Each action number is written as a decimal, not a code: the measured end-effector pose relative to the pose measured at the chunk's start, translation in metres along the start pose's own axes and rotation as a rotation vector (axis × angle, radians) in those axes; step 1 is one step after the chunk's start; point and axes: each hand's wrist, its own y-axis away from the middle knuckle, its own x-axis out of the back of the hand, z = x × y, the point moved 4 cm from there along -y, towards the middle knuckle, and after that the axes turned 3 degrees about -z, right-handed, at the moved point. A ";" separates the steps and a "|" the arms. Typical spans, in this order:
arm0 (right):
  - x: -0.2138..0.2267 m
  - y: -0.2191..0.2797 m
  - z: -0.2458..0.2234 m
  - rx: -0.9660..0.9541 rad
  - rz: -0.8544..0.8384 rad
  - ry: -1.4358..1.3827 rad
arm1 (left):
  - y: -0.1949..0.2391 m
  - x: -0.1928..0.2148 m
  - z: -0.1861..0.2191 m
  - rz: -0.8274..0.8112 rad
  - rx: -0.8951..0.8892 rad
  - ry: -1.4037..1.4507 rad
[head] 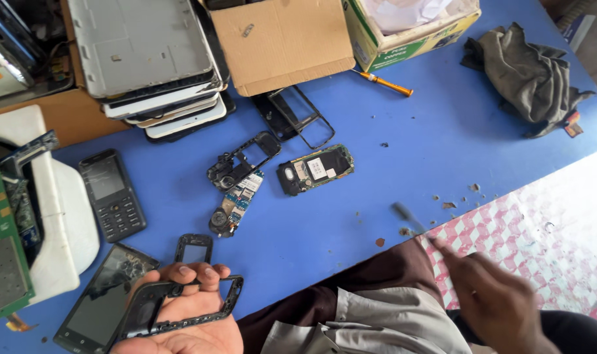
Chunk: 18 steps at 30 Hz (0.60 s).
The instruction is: The person disassembles a mobile phone, removes the front bezel, and cleans the internal components using a toothbrush and screwdriver. The person handles multiple phone parts and tools on a cluttered workbench.
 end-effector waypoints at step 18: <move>-0.026 -0.050 -0.070 -0.078 -0.063 0.128 | -0.007 -0.038 0.009 -0.091 -0.047 -0.023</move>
